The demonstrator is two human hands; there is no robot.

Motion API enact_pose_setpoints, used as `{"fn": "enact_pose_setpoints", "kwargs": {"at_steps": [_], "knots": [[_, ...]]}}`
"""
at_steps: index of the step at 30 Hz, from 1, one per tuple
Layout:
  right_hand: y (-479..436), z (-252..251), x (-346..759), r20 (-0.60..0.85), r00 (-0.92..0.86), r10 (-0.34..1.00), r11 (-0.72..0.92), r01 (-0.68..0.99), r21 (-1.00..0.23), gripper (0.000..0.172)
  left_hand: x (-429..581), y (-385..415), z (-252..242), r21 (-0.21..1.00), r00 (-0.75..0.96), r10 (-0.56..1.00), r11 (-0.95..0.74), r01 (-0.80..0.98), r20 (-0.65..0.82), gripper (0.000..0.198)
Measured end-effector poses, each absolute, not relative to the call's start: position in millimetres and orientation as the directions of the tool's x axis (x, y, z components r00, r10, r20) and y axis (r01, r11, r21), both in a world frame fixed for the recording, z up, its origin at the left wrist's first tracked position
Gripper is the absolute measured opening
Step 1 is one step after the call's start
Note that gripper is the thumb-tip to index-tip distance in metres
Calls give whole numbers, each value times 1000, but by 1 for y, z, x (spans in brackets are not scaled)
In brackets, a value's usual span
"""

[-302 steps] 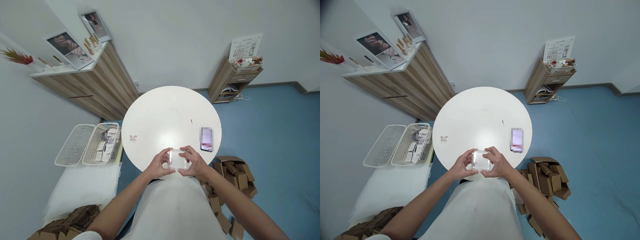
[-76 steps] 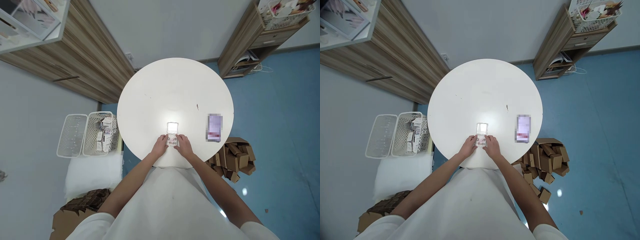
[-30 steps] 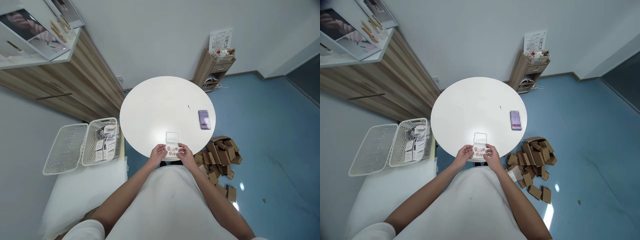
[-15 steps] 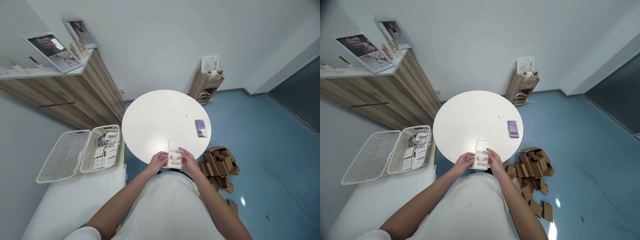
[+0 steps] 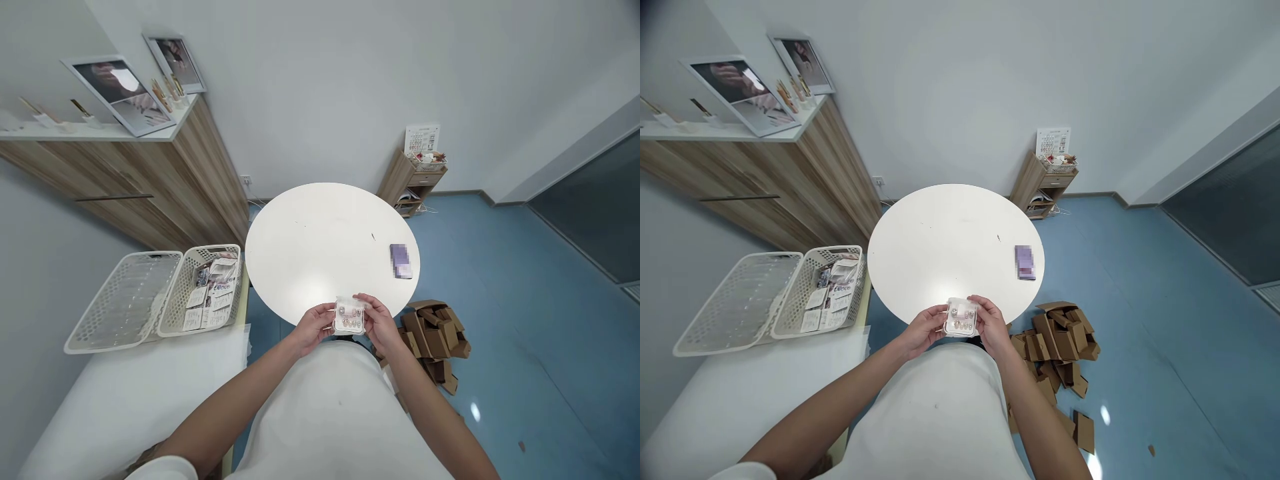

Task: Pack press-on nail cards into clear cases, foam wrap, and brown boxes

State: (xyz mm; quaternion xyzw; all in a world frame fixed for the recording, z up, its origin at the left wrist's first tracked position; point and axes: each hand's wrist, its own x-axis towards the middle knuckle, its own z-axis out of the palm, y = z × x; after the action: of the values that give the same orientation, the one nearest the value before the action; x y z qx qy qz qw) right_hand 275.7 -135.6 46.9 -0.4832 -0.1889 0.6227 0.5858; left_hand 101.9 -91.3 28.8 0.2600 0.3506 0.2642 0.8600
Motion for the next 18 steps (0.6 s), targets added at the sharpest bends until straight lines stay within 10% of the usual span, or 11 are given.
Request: {"fn": "enact_pose_setpoints", "kwargs": {"at_steps": [18], "knots": [[-162, 57, 260, -445, 54, 894, -322, -614, -721, 47, 101, -88, 30, 619, 572, 678, 708, -340, -461, 35]]}}
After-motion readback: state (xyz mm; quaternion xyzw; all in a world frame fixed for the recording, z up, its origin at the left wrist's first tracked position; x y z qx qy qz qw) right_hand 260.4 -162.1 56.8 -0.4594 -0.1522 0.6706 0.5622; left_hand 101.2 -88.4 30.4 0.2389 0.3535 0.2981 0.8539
